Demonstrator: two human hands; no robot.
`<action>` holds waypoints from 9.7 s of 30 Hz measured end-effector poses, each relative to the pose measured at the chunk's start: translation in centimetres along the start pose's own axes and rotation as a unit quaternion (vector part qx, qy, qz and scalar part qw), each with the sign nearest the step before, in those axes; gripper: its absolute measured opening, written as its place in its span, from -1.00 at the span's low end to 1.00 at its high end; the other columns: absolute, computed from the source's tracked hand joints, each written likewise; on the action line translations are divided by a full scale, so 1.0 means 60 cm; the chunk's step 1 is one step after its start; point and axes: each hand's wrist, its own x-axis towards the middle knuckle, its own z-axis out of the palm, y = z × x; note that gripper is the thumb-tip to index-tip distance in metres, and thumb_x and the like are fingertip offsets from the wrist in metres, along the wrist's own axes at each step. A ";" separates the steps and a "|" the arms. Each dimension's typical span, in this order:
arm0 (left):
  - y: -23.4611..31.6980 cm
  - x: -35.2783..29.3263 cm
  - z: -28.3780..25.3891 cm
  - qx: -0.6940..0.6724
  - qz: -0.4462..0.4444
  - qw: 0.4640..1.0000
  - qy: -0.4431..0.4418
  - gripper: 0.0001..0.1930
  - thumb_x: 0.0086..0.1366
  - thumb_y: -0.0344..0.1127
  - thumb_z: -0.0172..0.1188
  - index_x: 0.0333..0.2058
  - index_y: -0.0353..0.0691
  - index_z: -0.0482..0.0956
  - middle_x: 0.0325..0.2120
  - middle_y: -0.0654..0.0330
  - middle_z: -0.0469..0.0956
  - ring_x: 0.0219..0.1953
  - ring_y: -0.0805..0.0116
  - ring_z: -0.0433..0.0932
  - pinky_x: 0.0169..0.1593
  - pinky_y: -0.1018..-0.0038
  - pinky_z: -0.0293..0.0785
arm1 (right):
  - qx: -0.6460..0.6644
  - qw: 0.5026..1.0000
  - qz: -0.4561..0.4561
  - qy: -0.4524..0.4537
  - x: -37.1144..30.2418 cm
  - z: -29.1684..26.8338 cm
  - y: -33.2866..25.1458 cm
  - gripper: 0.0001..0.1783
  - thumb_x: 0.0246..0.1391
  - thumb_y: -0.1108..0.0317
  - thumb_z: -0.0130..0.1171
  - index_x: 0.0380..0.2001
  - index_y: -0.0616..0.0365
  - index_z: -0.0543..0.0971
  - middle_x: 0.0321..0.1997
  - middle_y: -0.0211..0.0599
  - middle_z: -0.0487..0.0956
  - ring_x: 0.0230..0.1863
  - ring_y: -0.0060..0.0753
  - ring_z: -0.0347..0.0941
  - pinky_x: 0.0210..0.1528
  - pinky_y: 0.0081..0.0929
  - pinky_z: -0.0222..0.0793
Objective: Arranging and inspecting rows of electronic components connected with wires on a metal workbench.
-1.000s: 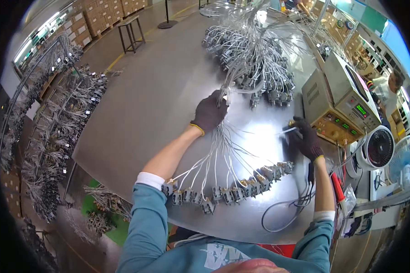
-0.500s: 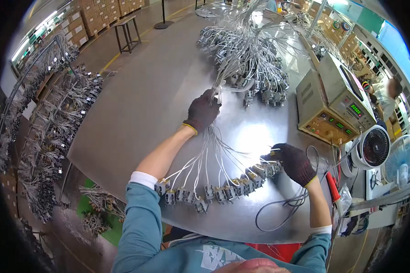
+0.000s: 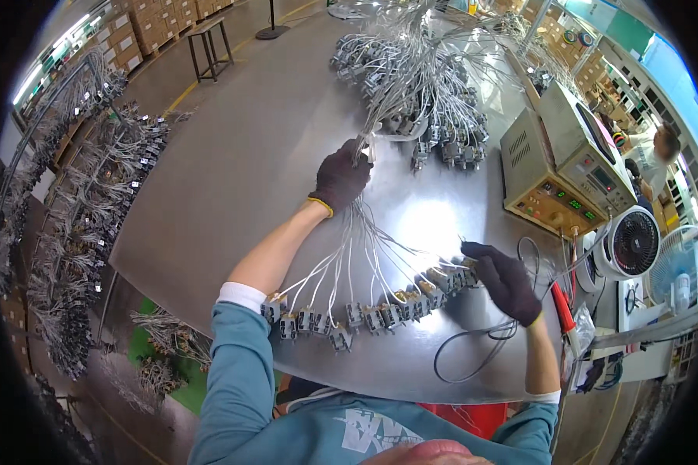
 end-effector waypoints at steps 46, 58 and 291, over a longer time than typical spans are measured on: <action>0.063 -0.047 0.096 0.055 0.342 0.862 -0.371 -0.55 0.17 -0.48 0.35 0.08 -0.07 0.71 -0.25 0.23 0.76 -0.21 0.19 0.69 -0.03 0.23 0.57 | -0.138 0.943 0.016 0.303 0.001 -0.086 0.191 -0.56 0.48 0.22 0.05 0.24 0.27 0.56 0.20 -0.08 0.64 0.29 -0.18 0.51 0.35 -0.24 0.36; 0.088 -0.044 0.111 0.079 0.493 0.830 -0.248 -0.56 0.36 -0.30 0.15 0.19 0.17 0.66 -0.19 0.30 0.78 -0.29 0.21 0.75 -0.14 0.32 0.69 | -0.564 0.798 0.062 0.201 -0.058 -0.098 0.276 -0.58 0.35 0.16 0.12 0.14 0.14 0.63 0.25 -0.06 0.60 0.32 0.09 0.43 0.40 -0.03 0.28; 0.027 -0.084 0.035 0.151 0.429 0.882 -0.125 -0.53 0.24 -0.23 0.19 0.13 -0.18 0.56 -0.31 0.02 0.60 -0.21 -0.02 0.60 -0.08 0.09 0.48 | -0.210 0.964 -0.080 0.145 0.007 0.169 0.025 -0.55 0.10 0.53 0.43 0.07 -0.08 0.71 0.12 -0.30 0.72 0.02 -0.20 0.72 -0.01 -0.35 0.66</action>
